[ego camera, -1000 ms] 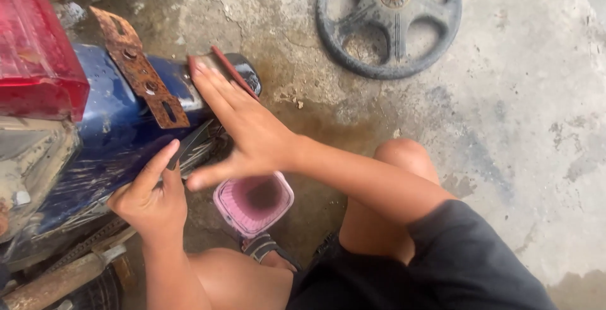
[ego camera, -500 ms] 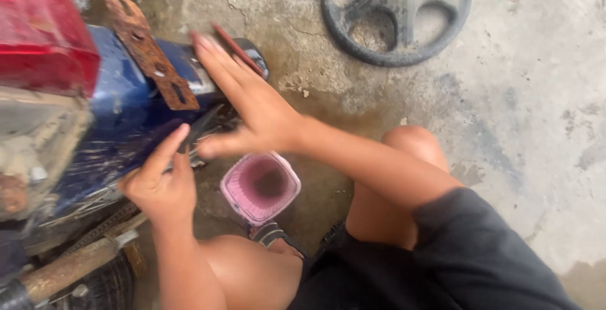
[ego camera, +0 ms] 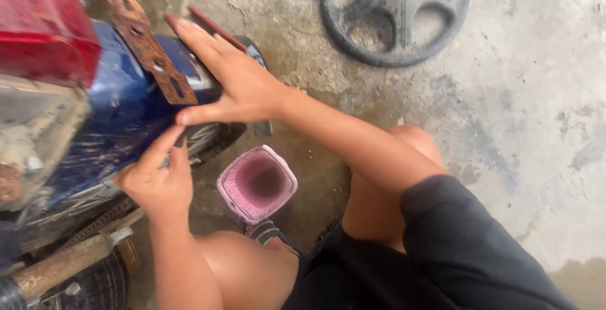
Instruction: Wet-sanding a motorcycle panel using sandpaper and water to prepare the surface for painting or repair.
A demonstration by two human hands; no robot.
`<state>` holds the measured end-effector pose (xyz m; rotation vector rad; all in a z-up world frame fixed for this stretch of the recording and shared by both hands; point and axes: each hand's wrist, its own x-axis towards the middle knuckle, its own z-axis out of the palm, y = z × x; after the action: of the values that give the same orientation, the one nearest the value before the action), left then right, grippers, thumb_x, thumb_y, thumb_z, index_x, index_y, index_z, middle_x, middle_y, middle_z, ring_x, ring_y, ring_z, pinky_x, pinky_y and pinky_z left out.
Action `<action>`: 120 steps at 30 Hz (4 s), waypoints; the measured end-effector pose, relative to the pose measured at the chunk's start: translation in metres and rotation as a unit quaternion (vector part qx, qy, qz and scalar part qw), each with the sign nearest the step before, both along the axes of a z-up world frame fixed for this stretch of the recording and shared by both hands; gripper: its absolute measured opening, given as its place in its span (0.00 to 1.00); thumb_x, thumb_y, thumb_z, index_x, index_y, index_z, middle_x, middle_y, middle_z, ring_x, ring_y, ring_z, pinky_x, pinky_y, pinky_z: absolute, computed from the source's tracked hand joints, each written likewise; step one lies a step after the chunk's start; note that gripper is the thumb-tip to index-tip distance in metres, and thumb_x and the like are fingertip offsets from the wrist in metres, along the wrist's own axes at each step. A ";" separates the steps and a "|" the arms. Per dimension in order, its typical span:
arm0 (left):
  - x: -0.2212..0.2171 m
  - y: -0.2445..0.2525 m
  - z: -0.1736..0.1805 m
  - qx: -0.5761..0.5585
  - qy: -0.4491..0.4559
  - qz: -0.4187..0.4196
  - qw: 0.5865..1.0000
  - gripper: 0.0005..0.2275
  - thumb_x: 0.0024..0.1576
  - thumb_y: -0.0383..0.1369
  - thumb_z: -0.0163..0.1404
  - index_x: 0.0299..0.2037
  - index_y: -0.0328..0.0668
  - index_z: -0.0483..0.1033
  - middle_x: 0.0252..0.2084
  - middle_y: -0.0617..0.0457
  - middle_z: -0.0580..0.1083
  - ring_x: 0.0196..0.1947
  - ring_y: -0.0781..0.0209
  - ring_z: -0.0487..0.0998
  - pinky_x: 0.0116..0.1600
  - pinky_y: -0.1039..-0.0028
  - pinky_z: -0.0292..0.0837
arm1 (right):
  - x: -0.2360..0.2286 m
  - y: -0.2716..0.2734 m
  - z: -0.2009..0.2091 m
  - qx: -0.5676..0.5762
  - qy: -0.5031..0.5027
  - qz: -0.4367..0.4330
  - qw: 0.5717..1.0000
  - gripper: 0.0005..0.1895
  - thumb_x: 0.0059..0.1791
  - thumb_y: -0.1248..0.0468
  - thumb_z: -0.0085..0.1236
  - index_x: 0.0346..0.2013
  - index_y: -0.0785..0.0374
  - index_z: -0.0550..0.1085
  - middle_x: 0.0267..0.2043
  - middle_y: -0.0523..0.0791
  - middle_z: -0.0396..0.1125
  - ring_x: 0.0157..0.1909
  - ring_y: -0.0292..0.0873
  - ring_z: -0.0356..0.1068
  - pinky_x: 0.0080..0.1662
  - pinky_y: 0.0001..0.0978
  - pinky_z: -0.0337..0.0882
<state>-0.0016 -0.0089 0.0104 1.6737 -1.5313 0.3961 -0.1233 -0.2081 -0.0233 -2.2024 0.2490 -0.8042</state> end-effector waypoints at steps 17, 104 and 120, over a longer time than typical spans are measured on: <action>-0.005 -0.001 0.014 0.025 0.026 -0.023 0.999 0.10 0.65 0.12 0.57 0.48 0.35 0.85 0.47 0.34 0.81 0.45 0.43 0.84 0.52 0.57 0.74 | -0.015 0.016 0.017 0.027 0.024 -0.007 0.999 0.65 0.49 0.29 0.63 0.80 0.61 0.37 0.85 0.50 0.33 0.88 0.54 0.39 0.85 0.50 0.47; -0.009 0.017 0.006 0.167 0.069 -0.090 0.979 0.10 0.62 0.21 0.50 0.49 0.44 0.81 0.53 0.49 0.80 0.52 0.55 0.82 0.55 0.67 0.77 | -0.027 0.027 0.048 0.234 0.017 0.066 0.970 0.50 0.53 0.28 0.04 0.79 0.58 0.41 0.85 0.48 0.30 0.86 0.49 0.22 0.82 0.52 0.26; 0.003 0.021 -0.001 0.340 0.168 -0.042 0.924 0.09 0.60 0.30 0.51 0.46 0.54 0.83 0.21 0.50 0.76 0.18 0.54 0.71 0.30 0.63 0.63 | 0.016 0.001 0.033 0.414 0.041 0.018 0.909 0.65 0.38 0.20 0.11 0.76 0.62 0.50 0.82 0.52 0.21 0.82 0.45 0.16 0.76 0.45 0.18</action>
<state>0.0017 0.0116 0.0096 2.0403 -1.5557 -0.5134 -0.1074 -0.2069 0.0099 -1.4246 0.4883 -0.4521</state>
